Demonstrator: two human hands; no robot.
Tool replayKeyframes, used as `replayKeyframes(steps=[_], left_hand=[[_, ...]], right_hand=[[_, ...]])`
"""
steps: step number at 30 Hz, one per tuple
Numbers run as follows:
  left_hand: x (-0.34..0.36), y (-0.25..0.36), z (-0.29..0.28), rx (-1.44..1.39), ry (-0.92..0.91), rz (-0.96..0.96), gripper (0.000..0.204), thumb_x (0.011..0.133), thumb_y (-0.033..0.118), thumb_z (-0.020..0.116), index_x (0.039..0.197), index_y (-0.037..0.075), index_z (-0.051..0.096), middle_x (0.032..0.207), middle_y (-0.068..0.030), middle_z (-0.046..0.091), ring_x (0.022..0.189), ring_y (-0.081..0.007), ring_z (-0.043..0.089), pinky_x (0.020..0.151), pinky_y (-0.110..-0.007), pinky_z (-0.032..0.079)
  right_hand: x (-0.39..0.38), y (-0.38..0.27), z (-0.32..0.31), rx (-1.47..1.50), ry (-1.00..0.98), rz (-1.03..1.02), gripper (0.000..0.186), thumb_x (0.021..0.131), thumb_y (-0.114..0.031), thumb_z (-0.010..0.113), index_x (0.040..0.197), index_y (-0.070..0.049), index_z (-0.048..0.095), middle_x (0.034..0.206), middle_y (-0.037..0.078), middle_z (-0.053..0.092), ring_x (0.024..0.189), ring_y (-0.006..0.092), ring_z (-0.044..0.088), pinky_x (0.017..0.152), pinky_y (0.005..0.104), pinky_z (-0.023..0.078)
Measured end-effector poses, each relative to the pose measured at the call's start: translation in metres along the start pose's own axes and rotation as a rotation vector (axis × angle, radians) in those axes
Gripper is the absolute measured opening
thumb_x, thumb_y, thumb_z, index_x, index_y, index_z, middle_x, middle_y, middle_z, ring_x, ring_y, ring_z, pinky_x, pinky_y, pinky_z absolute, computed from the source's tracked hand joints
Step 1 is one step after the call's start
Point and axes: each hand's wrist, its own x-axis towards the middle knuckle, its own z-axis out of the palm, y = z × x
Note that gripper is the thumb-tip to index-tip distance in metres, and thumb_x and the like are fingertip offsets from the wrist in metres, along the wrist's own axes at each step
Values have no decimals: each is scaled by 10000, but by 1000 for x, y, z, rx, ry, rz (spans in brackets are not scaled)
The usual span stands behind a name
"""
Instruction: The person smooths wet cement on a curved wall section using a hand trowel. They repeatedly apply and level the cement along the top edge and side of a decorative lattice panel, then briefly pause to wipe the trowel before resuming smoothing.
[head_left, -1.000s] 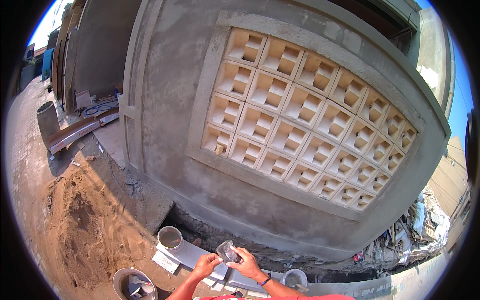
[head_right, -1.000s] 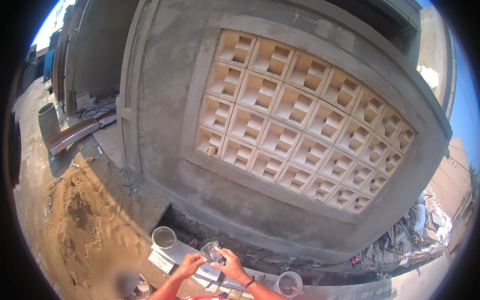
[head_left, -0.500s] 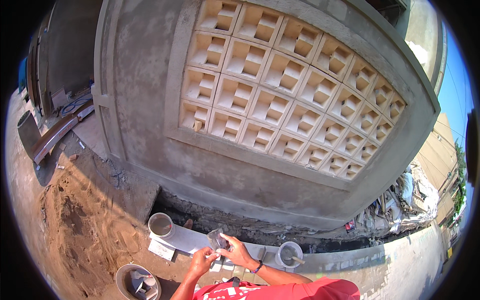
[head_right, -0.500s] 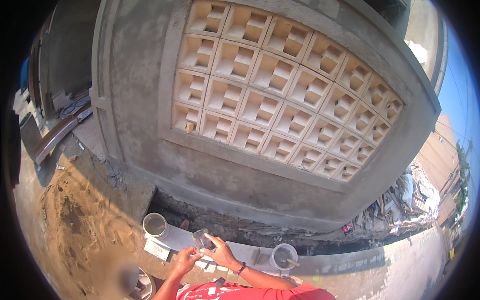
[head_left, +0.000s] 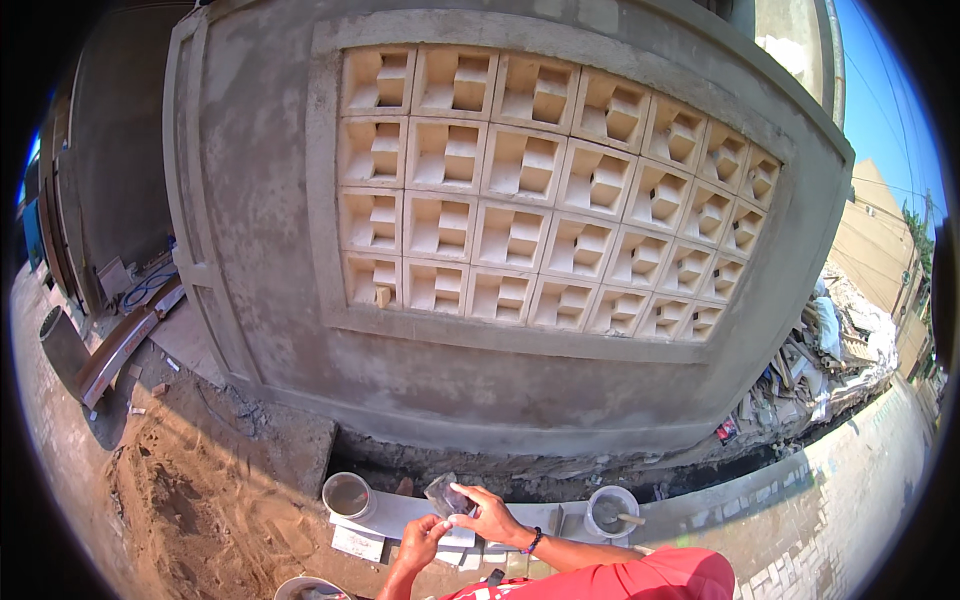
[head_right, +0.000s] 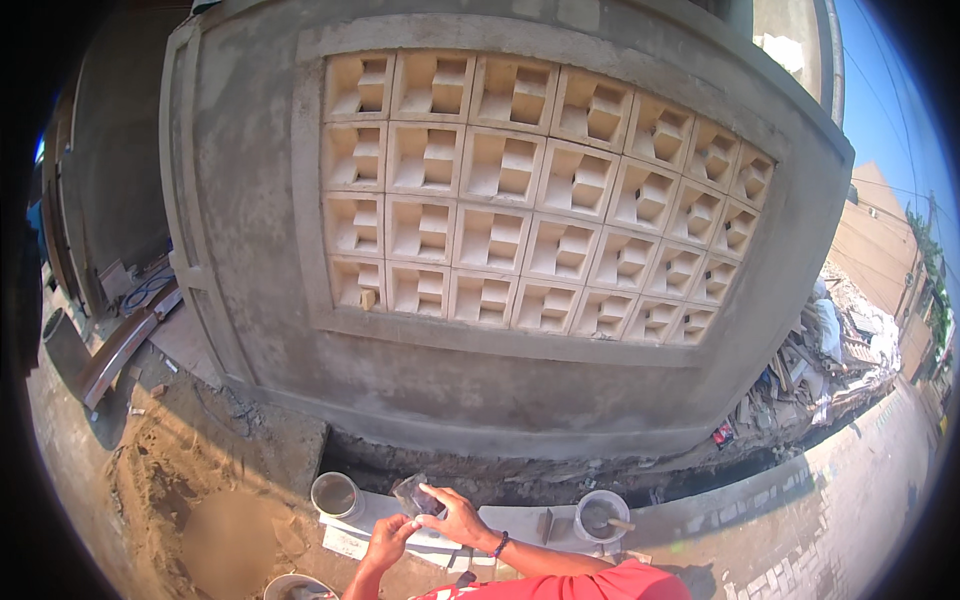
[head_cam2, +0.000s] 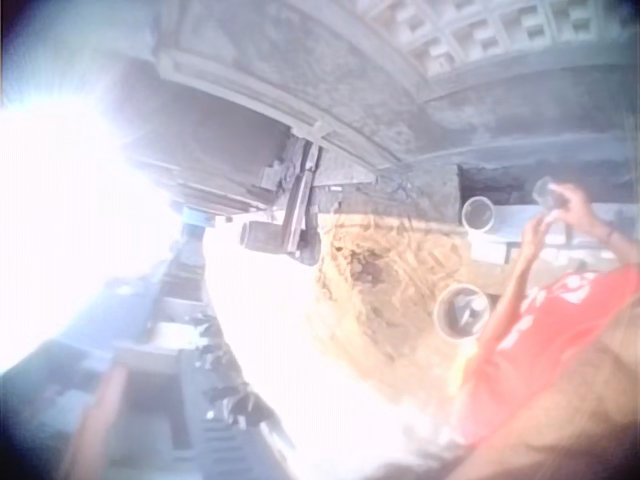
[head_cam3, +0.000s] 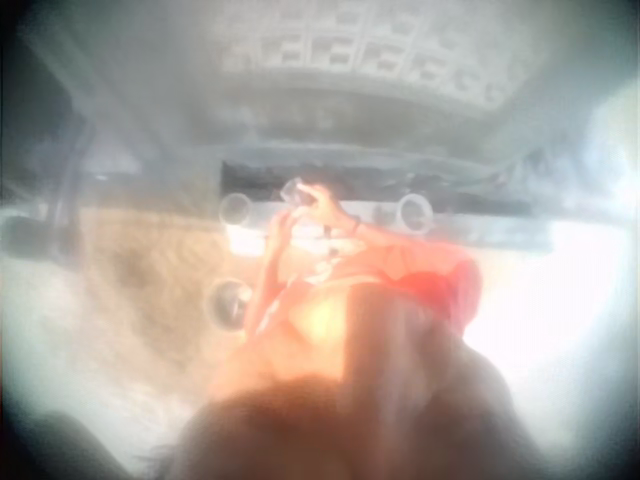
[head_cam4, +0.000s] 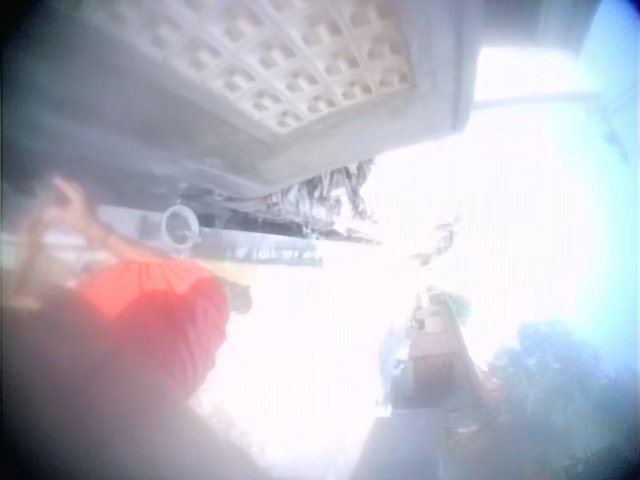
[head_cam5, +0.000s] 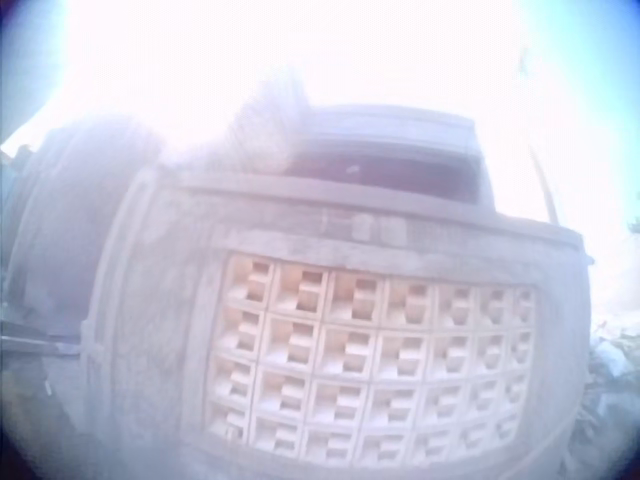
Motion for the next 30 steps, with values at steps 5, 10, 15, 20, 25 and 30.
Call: replayKeyframes(steps=[5,10,15,20,25,30], left_hand=[[-13,-3,4,100,34,7,185,886,186,680,886,1,681,786,-90,681,747,-156,616,680,-356,467],[-10,-34,-10,452,73,146,92,771,94,695,821,38,642,850,-174,663,829,-369,635,723,-456,475],[-35,-61,-40,536,144,-29,262,824,286,715,810,32,655,800,-162,651,768,-362,609,780,-463,429],[-104,-114,-69,460,219,-325,166,828,170,683,880,13,676,838,-179,682,821,-354,668,703,-424,497],[-206,-199,-74,397,352,-801,226,832,248,658,842,24,691,816,-209,679,856,-350,678,735,-428,508],[-337,-296,-28,106,560,-1198,261,779,209,714,767,-40,637,724,-194,661,692,-307,679,604,-420,508]], right_hand=[[-9,4,1,79,-59,135,635,795,-293,756,1338,-60,524,1145,171,611,1004,258,615,821,342,499],[-2,11,1,513,-49,360,696,838,-253,724,1386,45,416,1145,99,615,947,115,591,765,268,507],[7,-16,-3,768,-123,541,584,897,-250,646,1375,12,437,1049,36,622,883,82,590,656,224,476],[4,-20,7,823,-195,652,578,901,-256,640,1377,3,437,1043,37,633,864,83,609,656,219,483],[-4,-8,21,659,-192,627,596,877,-230,655,1385,-5,440,1035,44,645,853,81,609,626,213,476],[-9,55,50,222,-391,650,582,828,-244,697,1339,-28,521,953,51,647,809,77,601,610,212,448]])
